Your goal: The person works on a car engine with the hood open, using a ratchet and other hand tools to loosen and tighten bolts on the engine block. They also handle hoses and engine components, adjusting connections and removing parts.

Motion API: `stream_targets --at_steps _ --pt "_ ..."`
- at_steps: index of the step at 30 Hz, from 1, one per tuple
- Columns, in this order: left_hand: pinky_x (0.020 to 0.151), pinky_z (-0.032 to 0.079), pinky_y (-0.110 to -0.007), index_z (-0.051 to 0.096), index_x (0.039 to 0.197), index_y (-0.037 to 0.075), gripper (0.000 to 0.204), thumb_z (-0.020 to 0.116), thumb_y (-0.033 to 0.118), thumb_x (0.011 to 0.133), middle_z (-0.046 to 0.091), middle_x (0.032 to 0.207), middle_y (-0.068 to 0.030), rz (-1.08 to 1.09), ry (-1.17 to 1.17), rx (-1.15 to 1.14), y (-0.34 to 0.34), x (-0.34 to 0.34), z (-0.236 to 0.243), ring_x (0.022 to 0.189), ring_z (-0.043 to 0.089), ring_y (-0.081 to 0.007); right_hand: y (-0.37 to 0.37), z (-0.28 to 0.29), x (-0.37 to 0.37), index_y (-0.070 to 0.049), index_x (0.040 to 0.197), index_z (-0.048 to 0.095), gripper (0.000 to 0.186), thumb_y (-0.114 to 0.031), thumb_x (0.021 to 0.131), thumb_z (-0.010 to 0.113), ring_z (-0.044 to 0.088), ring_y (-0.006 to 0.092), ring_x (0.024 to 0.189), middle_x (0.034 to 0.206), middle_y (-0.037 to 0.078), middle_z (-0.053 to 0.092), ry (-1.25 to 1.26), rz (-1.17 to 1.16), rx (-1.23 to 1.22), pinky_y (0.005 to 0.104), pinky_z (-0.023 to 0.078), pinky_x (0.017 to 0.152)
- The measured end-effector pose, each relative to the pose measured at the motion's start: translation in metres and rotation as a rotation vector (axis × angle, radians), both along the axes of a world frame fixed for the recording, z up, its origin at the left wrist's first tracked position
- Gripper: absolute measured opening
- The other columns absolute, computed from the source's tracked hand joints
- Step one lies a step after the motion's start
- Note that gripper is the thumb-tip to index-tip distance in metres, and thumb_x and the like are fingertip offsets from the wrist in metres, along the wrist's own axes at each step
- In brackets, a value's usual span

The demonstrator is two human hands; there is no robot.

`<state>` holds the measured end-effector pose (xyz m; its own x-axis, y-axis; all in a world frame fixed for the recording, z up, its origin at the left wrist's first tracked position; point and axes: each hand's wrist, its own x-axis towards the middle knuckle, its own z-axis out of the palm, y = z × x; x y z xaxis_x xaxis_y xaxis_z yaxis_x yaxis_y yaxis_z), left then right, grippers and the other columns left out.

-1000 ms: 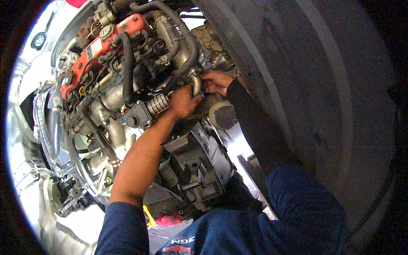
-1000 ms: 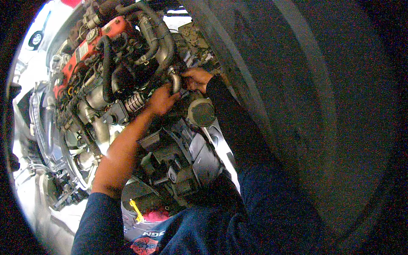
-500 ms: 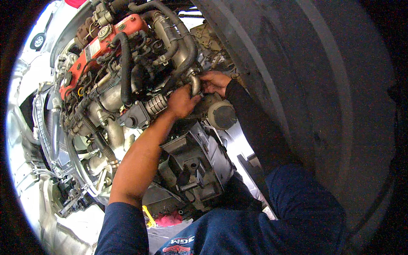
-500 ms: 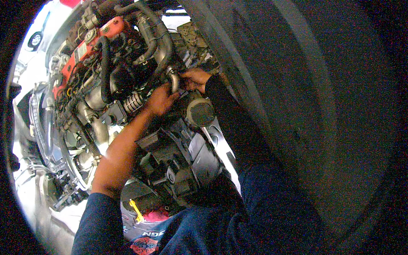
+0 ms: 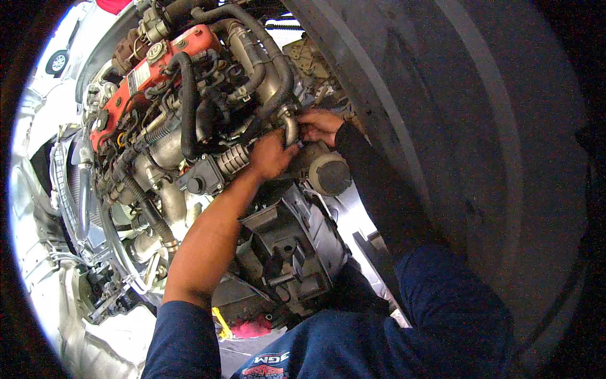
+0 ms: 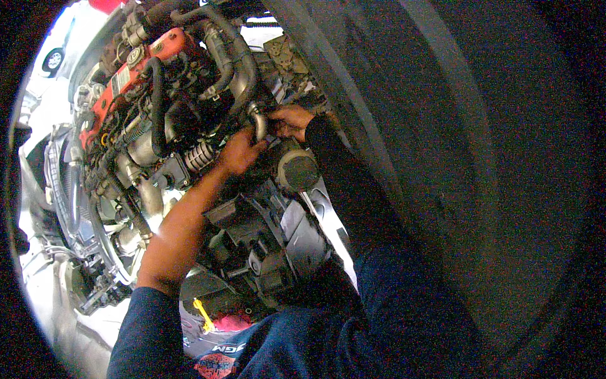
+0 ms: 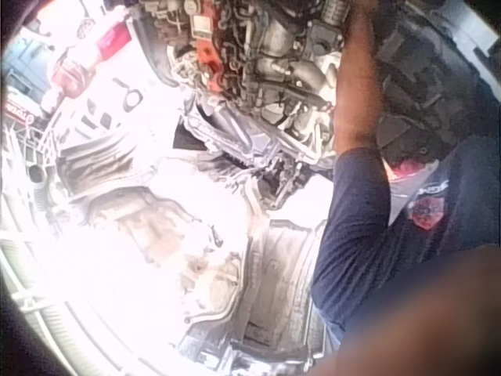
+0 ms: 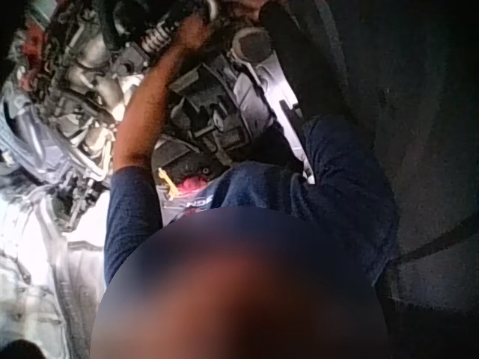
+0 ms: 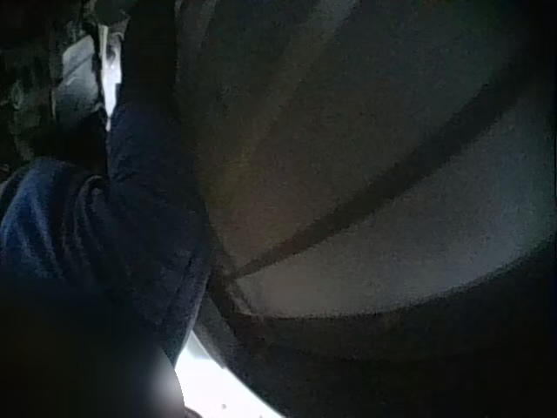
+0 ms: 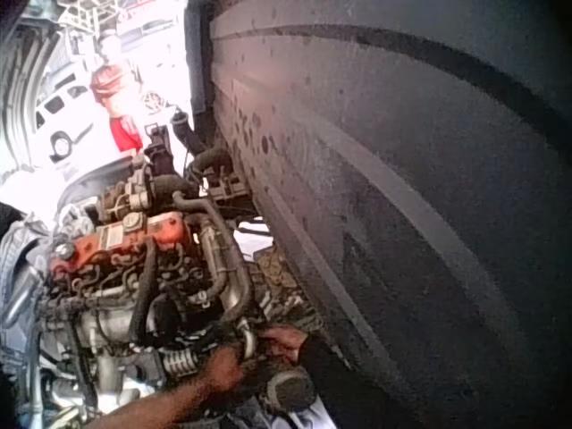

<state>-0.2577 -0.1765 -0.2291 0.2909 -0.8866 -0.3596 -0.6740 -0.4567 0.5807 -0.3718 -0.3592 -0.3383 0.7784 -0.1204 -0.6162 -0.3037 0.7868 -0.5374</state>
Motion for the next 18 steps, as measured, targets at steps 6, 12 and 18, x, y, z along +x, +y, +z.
stream_targets --at_steps 6,12,18 --pt "0.098 0.051 -0.054 0.061 0.126 -0.003 0.057 0.070 0.043 0.093 0.068 0.119 -0.0293 -0.010 0.015 0.052 0.000 0.004 -0.006 0.114 0.064 -0.0487 -0.008 -0.007 -0.005 -0.006 0.117 0.065 0.018 -0.018 0.103 0.063 0.064 0.0142 0.076 0.094 0.003 0.068 -0.094 0.094 0.053 0.0317 0.054 0.065" --pt "0.097 0.051 -0.055 0.062 0.123 -0.003 0.057 0.069 0.046 0.094 0.068 0.117 -0.0298 0.005 -0.010 -0.074 0.004 0.002 -0.020 0.113 0.064 -0.0491 -0.006 0.005 -0.004 -0.005 0.101 0.066 0.014 -0.020 0.100 0.066 0.055 0.0139 0.053 0.074 0.003 0.063 -0.068 0.069 0.045 0.0297 0.045 0.047" --pt "0.098 0.051 -0.055 0.061 0.125 -0.003 0.057 0.069 0.044 0.094 0.068 0.118 -0.0298 0.010 -0.031 -0.060 0.006 0.004 -0.027 0.113 0.064 -0.0486 -0.002 0.007 -0.002 -0.007 0.095 0.066 0.016 -0.023 0.100 0.066 0.053 0.0144 0.050 0.069 0.002 0.062 -0.069 0.044 0.067 0.0303 0.042 0.045"
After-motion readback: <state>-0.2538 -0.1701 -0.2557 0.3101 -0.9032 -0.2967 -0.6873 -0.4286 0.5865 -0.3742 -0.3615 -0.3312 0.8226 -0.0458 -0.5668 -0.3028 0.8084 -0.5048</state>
